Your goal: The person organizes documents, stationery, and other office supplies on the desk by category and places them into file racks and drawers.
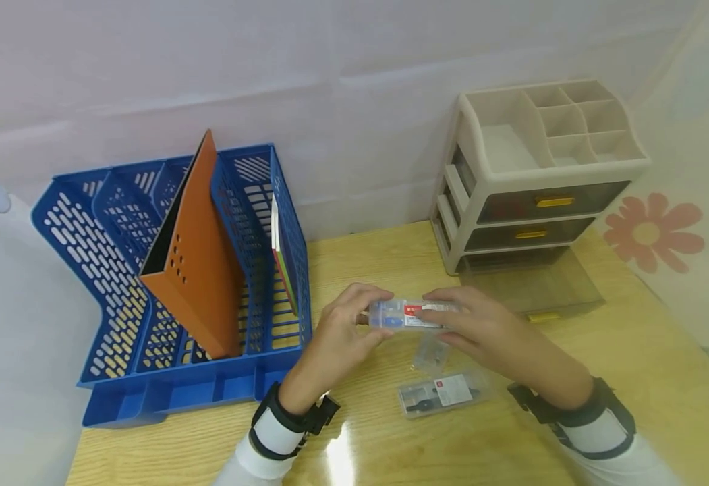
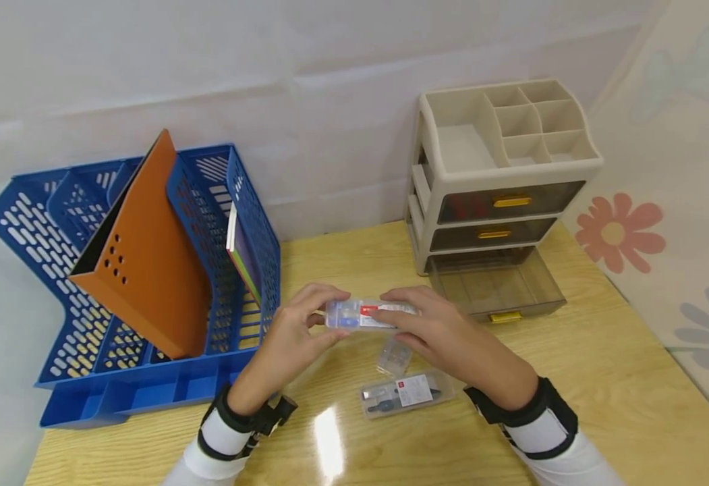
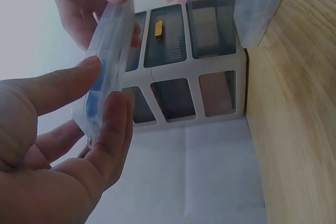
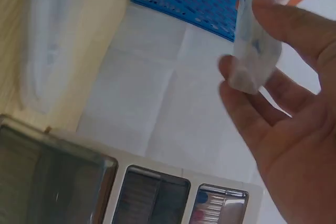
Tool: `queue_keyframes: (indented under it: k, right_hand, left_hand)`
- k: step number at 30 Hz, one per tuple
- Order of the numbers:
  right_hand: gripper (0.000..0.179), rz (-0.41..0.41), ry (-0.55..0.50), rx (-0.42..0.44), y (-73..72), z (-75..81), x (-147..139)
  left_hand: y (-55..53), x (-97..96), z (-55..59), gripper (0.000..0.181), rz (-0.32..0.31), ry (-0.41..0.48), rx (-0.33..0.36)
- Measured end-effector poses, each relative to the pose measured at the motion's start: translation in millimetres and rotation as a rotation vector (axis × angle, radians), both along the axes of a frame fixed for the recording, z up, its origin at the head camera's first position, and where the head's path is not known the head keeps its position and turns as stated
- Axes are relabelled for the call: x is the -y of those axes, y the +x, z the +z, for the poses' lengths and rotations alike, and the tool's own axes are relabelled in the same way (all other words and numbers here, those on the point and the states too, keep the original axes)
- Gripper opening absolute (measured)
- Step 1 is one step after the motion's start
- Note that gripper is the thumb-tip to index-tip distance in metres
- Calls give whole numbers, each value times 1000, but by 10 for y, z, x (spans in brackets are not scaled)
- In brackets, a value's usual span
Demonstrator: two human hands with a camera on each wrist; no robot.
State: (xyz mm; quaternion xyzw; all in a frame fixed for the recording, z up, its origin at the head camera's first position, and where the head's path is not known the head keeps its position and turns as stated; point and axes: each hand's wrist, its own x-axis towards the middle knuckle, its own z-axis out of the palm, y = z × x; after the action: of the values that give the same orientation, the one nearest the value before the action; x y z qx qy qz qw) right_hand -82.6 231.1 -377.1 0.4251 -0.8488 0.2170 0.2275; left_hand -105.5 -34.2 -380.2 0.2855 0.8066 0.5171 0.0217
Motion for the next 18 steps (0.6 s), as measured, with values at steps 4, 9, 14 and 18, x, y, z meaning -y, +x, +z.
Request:
queue_keyframes:
  k: [4, 9, 14, 18]
  right_hand:
    - [43, -35, -6, -52, 38, -24, -103]
    - [50, -119, 22, -66, 79, -8, -308]
    - [60, -242, 44, -11, 165, 1, -591]
    - [66, -344, 31, 19, 219, -26, -811]
  left_hand:
    - [4, -31, -31, 61, -31, -15, -30]
    - [44, 7, -62, 78, -32, -126, -72]
    - [121, 82, -125, 76, -45, -322, -140]
    - [164, 133, -165, 75, -63, -443, -212]
